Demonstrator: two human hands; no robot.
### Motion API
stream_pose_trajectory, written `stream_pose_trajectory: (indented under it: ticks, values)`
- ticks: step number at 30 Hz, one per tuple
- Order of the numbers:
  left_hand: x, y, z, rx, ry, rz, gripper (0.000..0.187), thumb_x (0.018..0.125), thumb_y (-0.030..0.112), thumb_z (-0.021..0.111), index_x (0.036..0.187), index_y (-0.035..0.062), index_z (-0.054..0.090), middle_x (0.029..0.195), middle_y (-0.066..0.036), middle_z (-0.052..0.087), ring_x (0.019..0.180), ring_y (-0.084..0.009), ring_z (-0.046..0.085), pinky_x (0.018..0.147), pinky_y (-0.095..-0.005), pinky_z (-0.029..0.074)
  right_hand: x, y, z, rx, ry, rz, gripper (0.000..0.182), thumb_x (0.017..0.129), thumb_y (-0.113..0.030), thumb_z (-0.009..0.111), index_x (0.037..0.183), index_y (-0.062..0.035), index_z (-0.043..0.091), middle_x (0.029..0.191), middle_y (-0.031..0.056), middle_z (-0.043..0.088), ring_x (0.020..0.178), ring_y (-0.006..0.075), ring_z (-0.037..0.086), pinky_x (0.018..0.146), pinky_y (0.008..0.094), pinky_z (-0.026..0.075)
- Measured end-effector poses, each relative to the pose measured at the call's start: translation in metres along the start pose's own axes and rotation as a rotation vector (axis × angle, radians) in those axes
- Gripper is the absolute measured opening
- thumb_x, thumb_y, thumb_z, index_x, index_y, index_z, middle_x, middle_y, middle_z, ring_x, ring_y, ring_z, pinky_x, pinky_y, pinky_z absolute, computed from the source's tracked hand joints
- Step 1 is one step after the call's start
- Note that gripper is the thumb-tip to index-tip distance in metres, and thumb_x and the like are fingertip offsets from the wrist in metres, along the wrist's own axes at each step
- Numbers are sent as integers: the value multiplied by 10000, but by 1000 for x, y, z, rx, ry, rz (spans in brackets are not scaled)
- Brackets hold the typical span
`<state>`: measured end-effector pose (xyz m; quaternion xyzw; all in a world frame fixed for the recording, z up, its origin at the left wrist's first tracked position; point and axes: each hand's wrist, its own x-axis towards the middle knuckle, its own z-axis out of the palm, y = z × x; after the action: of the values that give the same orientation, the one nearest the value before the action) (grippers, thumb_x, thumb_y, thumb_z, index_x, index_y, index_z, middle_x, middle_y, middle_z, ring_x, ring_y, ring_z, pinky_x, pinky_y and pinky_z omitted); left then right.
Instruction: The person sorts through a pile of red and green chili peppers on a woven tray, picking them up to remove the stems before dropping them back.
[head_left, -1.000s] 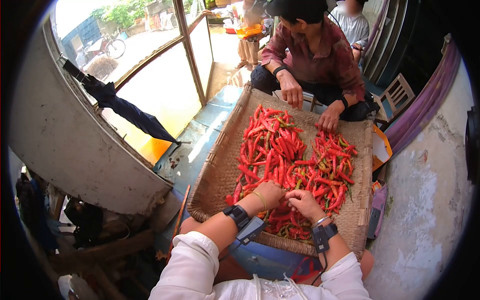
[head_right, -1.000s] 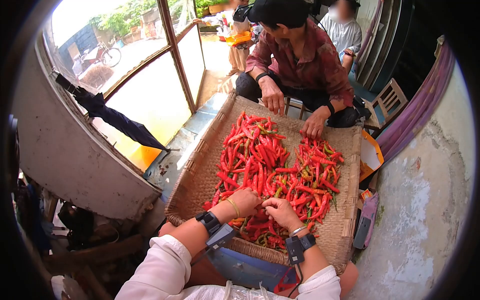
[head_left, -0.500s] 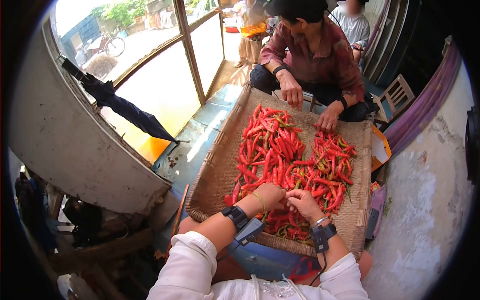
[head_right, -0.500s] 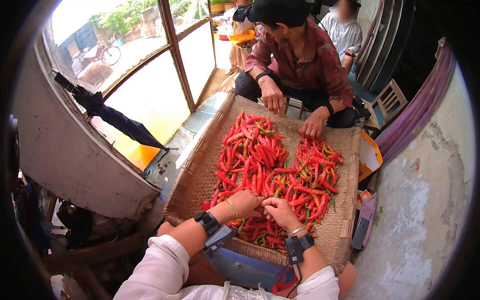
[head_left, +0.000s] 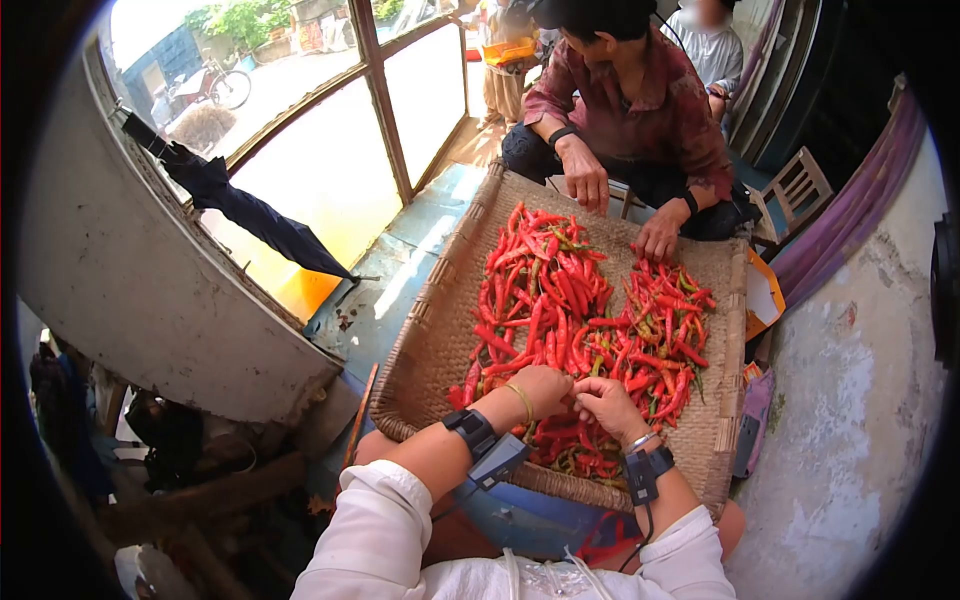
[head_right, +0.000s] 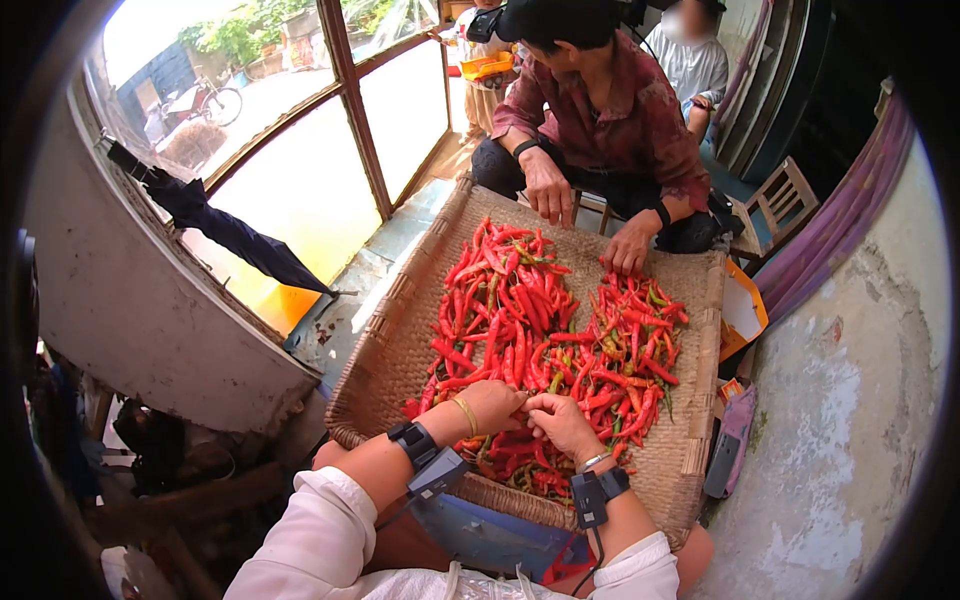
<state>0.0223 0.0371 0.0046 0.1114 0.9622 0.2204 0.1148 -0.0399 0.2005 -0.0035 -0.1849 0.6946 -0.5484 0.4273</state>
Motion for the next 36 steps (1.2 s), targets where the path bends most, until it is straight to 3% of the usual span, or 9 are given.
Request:
stream_pose_trajectory:
  ticks: [11, 16, 19, 21, 24, 28, 30, 36]
  values:
    - [2, 1, 3, 0, 39, -23, 268, 699, 266, 616, 848, 57, 541, 786, -125, 597, 754, -298, 592, 652, -401, 468, -1, -3, 1, 22, 11, -8, 135, 808, -43, 485, 897, -23, 584, 689, 13, 573, 548, 67, 516, 500, 194, 432]
    - [3, 5, -2, -70, 53, -81, 266, 727, 251, 591, 900, 59, 527, 848, -125, 581, 791, -297, 583, 672, -393, 467, -5, -10, -1, 183, 20, -82, 138, 807, -24, 477, 903, -13, 576, 683, 33, 578, 550, 77, 524, 521, 191, 437]
    - [1, 7, -3, -99, 97, -9, 272, 743, 232, 576, 938, 48, 529, 868, -129, 574, 832, -300, 566, 710, -385, 458, -6, -13, -6, 266, 43, -83, 131, 810, -21, 474, 894, -11, 574, 681, 43, 581, 548, 84, 527, 521, 191, 441]
    - [0, 10, -6, -241, 345, 92, 265, 748, 208, 576, 942, 32, 537, 860, -130, 572, 859, -303, 550, 741, -376, 448, -7, -13, -9, 313, 49, -106, 131, 815, -23, 476, 901, -10, 573, 683, 36, 580, 542, 72, 521, 497, 181, 425]
    - [4, 8, -4, -296, 522, 244, 253, 743, 184, 584, 926, 14, 545, 872, -143, 564, 888, -302, 535, 762, -367, 435, -7, -12, -15, 543, 54, -143, 123, 824, -23, 466, 904, -17, 560, 682, 58, 585, 539, 98, 533, 501, 211, 443]
    - [4, 7, -8, -358, 428, 232, 231, 748, 187, 587, 882, 4, 544, 814, -156, 562, 816, -310, 550, 713, -364, 442, -9, -14, -19, 732, 27, -171, 117, 821, -32, 480, 903, -29, 563, 682, 61, 586, 542, 113, 538, 509, 243, 452]
    - [3, 9, -11, -353, 289, 112, 209, 762, 190, 580, 848, 3, 540, 694, -161, 545, 706, -320, 559, 643, -368, 446, -9, -14, -22, 788, 33, -212, 122, 814, -35, 492, 911, -43, 565, 687, 61, 590, 545, 121, 540, 511, 263, 451]
    - [3, 8, -7, -434, 326, 97, 177, 769, 198, 579, 816, 28, 561, 636, -151, 560, 620, -314, 567, 571, -372, 448, -10, -14, -44, 919, 73, -366, 142, 808, -56, 514, 940, -62, 565, 687, 47, 596, 546, 115, 525, 505, 267, 431]
